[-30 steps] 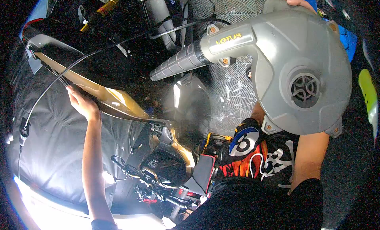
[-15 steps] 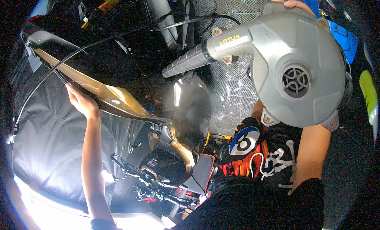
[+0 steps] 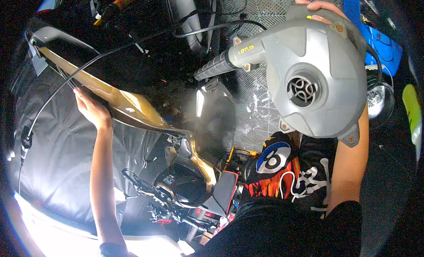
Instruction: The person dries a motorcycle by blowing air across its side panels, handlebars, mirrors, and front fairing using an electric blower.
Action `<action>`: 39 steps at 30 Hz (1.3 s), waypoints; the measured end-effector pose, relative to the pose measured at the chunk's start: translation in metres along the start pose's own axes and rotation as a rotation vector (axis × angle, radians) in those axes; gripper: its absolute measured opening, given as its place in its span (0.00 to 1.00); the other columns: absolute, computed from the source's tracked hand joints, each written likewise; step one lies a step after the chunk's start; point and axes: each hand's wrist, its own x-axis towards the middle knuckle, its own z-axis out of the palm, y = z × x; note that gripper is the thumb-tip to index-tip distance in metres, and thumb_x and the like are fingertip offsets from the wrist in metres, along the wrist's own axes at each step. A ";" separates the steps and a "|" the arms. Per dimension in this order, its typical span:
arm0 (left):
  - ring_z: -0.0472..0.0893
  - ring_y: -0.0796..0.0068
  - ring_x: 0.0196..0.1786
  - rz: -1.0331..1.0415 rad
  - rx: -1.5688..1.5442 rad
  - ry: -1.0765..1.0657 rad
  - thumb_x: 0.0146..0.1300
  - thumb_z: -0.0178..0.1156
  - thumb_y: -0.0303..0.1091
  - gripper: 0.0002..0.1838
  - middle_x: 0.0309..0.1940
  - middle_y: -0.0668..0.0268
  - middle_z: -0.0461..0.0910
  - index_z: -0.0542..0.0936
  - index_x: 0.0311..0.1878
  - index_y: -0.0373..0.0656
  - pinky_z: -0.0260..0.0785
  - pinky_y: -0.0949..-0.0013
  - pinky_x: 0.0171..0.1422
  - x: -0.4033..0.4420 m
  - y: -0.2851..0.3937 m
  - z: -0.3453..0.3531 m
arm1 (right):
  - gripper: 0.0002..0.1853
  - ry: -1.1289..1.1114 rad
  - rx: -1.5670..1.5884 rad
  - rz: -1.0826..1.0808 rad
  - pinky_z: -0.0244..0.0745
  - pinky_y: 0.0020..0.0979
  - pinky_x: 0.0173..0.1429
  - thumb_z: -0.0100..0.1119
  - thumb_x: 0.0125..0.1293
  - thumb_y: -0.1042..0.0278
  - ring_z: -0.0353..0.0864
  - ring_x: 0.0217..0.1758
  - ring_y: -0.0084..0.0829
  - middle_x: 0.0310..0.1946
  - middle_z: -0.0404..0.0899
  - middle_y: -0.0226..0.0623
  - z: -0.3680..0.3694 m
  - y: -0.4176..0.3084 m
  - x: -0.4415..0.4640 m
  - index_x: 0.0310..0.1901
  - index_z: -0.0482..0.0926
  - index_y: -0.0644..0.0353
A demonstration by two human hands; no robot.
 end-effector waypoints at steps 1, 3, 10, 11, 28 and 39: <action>0.73 0.75 0.50 0.019 0.039 -0.026 0.84 0.40 0.51 0.29 0.47 0.61 0.81 0.76 0.53 0.29 0.64 0.69 0.63 0.000 -0.001 -0.002 | 0.24 0.018 -0.104 -0.067 0.81 0.35 0.65 0.62 0.73 0.59 0.80 0.67 0.37 0.73 0.67 0.52 0.016 -0.004 0.001 0.64 0.72 0.61; 0.72 0.76 0.48 0.035 0.082 -0.052 0.85 0.40 0.51 0.28 0.43 0.62 0.80 0.76 0.50 0.31 0.64 0.69 0.61 0.000 0.000 -0.002 | 0.20 0.058 -0.312 -0.201 0.82 0.33 0.63 0.62 0.73 0.61 0.81 0.65 0.34 0.70 0.72 0.49 0.046 -0.012 0.004 0.61 0.75 0.60; 0.68 0.76 0.43 0.055 0.048 -0.027 0.85 0.40 0.50 0.26 0.36 0.66 0.74 0.74 0.44 0.34 0.64 0.70 0.56 -0.001 0.005 0.001 | 0.17 0.037 -0.406 -0.187 0.77 0.37 0.66 0.57 0.74 0.64 0.76 0.69 0.47 0.68 0.70 0.51 0.059 -0.019 0.008 0.62 0.81 0.50; 0.68 0.76 0.43 0.062 0.031 -0.029 0.85 0.40 0.50 0.26 0.36 0.66 0.74 0.74 0.44 0.33 0.64 0.71 0.56 -0.002 0.006 0.001 | 0.17 0.028 -0.428 -0.180 0.77 0.37 0.66 0.57 0.74 0.64 0.76 0.69 0.46 0.68 0.71 0.51 0.060 -0.020 0.009 0.62 0.81 0.49; 0.68 0.76 0.42 0.052 0.030 -0.006 0.85 0.39 0.50 0.26 0.34 0.67 0.74 0.73 0.42 0.35 0.64 0.71 0.54 -0.004 0.014 0.005 | 0.12 0.148 -0.510 0.060 0.80 0.24 0.49 0.61 0.70 0.67 0.84 0.48 0.24 0.67 0.77 0.44 0.053 -0.009 0.004 0.52 0.79 0.60; 0.69 0.77 0.43 0.045 0.058 0.036 0.85 0.41 0.49 0.26 0.36 0.66 0.77 0.75 0.47 0.32 0.65 0.71 0.54 -0.003 0.009 0.005 | 0.10 0.137 -0.658 -0.056 0.77 0.32 0.64 0.62 0.69 0.71 0.81 0.62 0.34 0.61 0.81 0.47 0.072 -0.025 -0.021 0.51 0.82 0.62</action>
